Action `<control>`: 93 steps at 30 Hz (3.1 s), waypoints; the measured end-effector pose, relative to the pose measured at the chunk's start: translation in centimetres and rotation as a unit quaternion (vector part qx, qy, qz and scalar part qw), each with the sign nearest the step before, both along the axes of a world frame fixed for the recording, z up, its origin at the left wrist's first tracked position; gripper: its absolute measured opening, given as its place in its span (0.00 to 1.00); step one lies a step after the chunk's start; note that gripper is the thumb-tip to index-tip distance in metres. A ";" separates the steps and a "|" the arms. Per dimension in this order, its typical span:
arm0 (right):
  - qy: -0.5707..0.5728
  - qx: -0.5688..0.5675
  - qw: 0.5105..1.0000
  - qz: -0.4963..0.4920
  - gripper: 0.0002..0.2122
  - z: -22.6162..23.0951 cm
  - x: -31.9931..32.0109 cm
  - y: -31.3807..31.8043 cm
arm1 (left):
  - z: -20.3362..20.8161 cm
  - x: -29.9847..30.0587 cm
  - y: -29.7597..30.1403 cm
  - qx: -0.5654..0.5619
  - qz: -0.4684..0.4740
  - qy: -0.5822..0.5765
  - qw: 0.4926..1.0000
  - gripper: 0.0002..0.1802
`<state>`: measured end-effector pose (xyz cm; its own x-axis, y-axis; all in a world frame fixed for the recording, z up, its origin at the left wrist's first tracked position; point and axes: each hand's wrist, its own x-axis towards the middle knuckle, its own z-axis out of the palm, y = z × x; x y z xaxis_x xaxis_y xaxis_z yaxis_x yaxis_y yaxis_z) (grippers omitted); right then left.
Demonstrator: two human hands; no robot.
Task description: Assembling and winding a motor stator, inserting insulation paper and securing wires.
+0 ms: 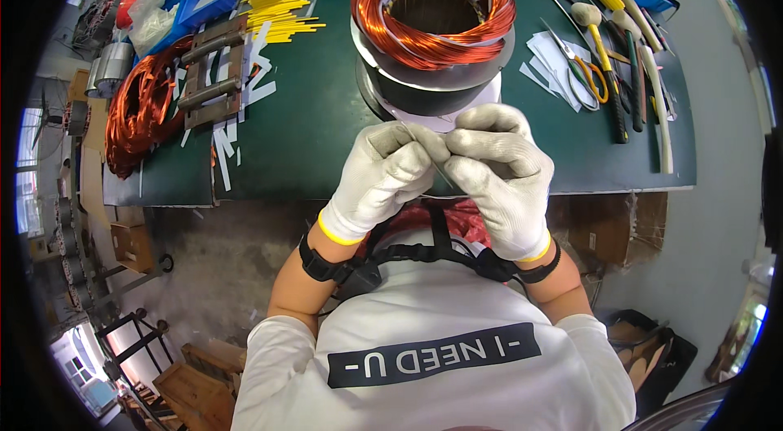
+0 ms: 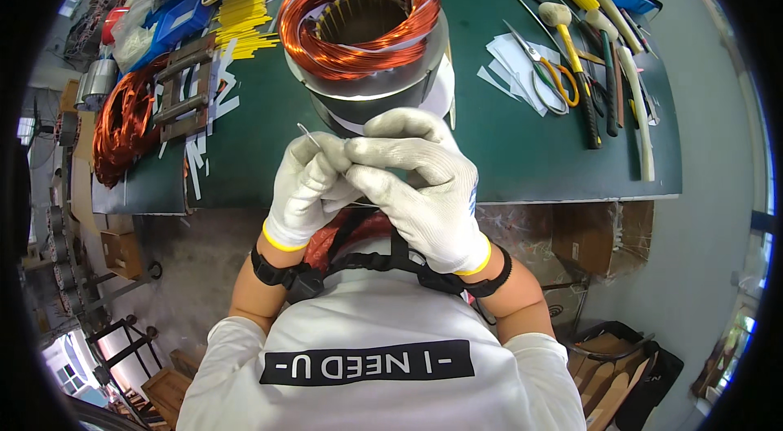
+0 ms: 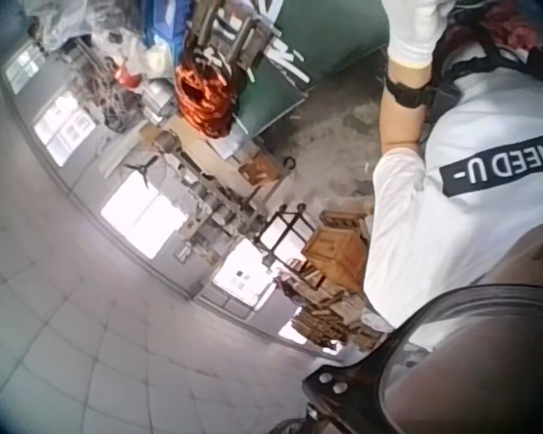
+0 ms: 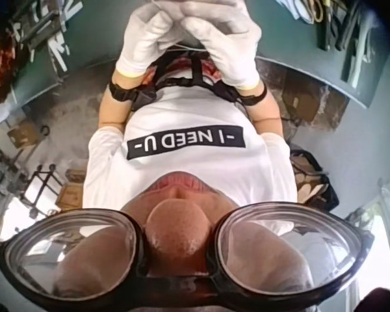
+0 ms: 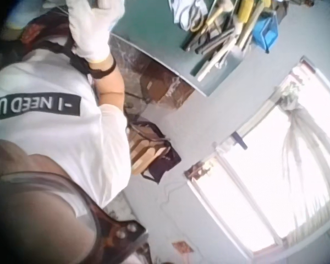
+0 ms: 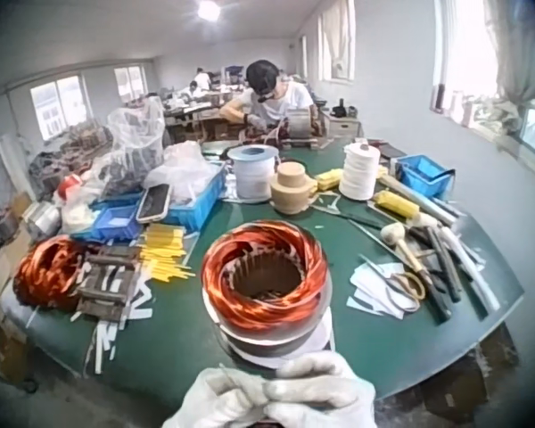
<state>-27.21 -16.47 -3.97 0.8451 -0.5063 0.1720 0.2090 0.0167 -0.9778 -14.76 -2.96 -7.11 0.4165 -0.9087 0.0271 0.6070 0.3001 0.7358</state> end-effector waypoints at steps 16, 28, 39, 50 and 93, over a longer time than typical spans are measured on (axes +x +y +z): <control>-0.221 0.332 0.898 0.183 0.19 1.8 -1.1 -3.7 | 3.3 0.9 -0.8 0.112 0.051 -0.162 0.979 0.23; 0.072 -0.082 0.994 0.017 0.09 3.7 1.2 -1.1 | 3.8 0.0 0.8 0.169 0.164 -0.397 0.887 0.14; 0.089 -0.108 0.989 0.036 0.06 3.9 1.0 -1.1 | 4.1 0.1 0.9 0.101 0.261 -0.607 0.743 0.11; 0.062 -0.167 0.983 0.035 0.06 4.7 0.2 -0.8 | 4.9 0.0 1.8 0.081 0.284 -0.720 0.628 0.22; -0.165 -0.478 0.862 -0.027 0.16 0.2 2.0 -0.5 | 3.9 0.9 2.3 0.086 -0.020 -0.440 0.894 0.22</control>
